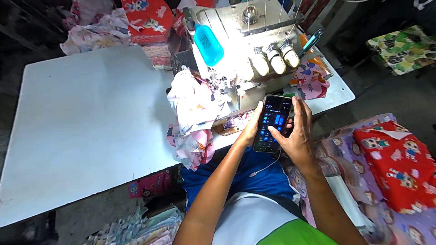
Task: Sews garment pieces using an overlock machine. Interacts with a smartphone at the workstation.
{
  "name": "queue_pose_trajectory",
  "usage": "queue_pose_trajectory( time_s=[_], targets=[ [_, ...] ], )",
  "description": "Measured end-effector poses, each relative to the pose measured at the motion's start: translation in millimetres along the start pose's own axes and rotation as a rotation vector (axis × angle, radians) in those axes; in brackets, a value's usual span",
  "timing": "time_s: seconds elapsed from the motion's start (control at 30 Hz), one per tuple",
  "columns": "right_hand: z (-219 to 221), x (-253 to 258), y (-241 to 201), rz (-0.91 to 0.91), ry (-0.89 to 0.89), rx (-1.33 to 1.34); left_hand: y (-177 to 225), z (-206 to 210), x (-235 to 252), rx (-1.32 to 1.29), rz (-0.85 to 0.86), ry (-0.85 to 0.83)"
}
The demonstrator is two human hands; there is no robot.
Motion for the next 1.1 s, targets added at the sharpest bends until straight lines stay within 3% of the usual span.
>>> queue_pose_trajectory(
  time_s=[0.37,0.57,0.77,0.9,1.1],
  targets=[
    [-40.3,0.5,-4.4,-0.077,0.125,0.063,-0.1,-0.6,-1.0,0.016,-0.030,-0.010],
    [-46.6,-11.7,2.9,-0.031,0.141,0.143,0.5,4.5,-0.8,-0.127,-0.008,-0.124],
    [-29.8,-42.3,37.0,0.195,-0.084,0.239,-1.3,2.9,0.0,-0.099,-0.024,-0.102],
    [-5.1,-67.8,51.2,0.384,-0.276,0.583,-1.8,2.6,0.6,-0.096,0.004,-0.122],
    [30.7,-93.1,35.6,0.697,-0.284,1.248,-2.0,2.7,2.4,-0.108,-0.019,-0.120]
  ],
)
Point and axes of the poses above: each hand's wrist, its own x-axis towards the middle knuckle, its own z-axis out of the palm, y = z × x, the point moved 5 cm from there along x, towards the middle knuckle, and after that the axes turned 5 degrees about x, right-handed, at the moved point
